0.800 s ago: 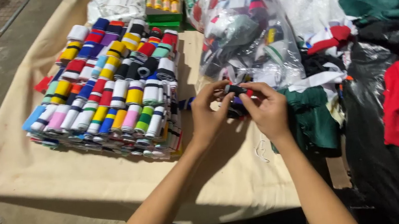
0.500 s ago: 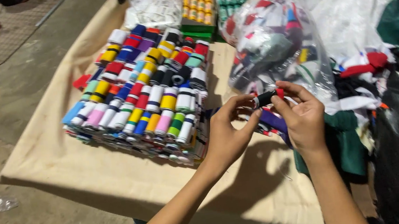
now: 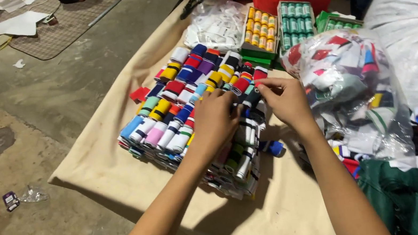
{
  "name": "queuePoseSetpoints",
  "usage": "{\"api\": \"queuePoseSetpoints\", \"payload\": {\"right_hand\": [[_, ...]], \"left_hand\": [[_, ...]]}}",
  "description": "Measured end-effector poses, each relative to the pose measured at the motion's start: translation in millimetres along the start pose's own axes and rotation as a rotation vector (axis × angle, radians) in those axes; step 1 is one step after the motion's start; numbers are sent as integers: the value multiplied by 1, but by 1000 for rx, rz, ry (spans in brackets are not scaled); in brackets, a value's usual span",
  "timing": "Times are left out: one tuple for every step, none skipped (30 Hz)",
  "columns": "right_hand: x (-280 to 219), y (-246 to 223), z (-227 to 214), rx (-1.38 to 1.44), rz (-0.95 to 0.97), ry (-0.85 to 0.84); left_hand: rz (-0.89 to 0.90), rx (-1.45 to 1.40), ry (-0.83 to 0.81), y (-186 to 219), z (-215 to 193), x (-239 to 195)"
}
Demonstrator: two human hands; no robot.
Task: The person folds a small piece of patterned fabric on a table covered with a beige cloth. They smooth the fabric and fold it into a compact shape, then place it aside.
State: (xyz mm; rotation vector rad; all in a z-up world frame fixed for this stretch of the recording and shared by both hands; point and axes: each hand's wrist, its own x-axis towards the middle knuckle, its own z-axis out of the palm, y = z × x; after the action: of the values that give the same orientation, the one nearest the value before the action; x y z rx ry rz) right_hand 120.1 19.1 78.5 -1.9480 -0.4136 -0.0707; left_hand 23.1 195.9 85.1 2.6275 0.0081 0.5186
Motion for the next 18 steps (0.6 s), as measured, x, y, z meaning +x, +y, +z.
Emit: {"api": "queuePoseSetpoints", "payload": {"right_hand": [[1,-2,2,0,-3,-2],[1,-3,4,-59,24,-12],[2,-4,6,-117,50,-23],[2,-11,6,-117,45,-25],[-1,-16,5,-113,83,-21],[-3,-21,4,-108,121,-17],[-2,-22,3,-111,122,-16],[-1,-23,2,-68,133,-8],[-2,-23,1,-24,149,-1],[-3,-20,0,-26,155,0],[-2,-18,0,-23,154,-7],[-3,-16,0,-21,152,-14],[0,-12,1,-21,152,-12],[2,-9,3,14,185,-15],[3,-5,5,49,221,-20],[4,0,7,48,223,-21],[5,5,9,49,210,-21],[6,9,11,49,197,-21]], "left_hand": [[-1,0,3,1,7,7],[-13,71,-32,3,14,14],[-25,142,-66,4,21,20],[-27,143,-61,6,16,24],[-31,127,-113,9,13,26],[-34,110,-166,13,10,29],[-33,108,-166,11,12,31],[-45,99,-176,10,13,34],[-58,91,-191,9,16,34],[-58,88,-196,8,19,35],[-63,84,-197,7,21,36],[-68,80,-197,6,24,37],[-66,80,-196,5,23,37],[-67,53,-188,5,22,37],[-71,25,-182,4,22,36],[-72,24,-183,7,17,35],[-73,38,-175,10,12,34],[-75,53,-167,13,7,32]]}}
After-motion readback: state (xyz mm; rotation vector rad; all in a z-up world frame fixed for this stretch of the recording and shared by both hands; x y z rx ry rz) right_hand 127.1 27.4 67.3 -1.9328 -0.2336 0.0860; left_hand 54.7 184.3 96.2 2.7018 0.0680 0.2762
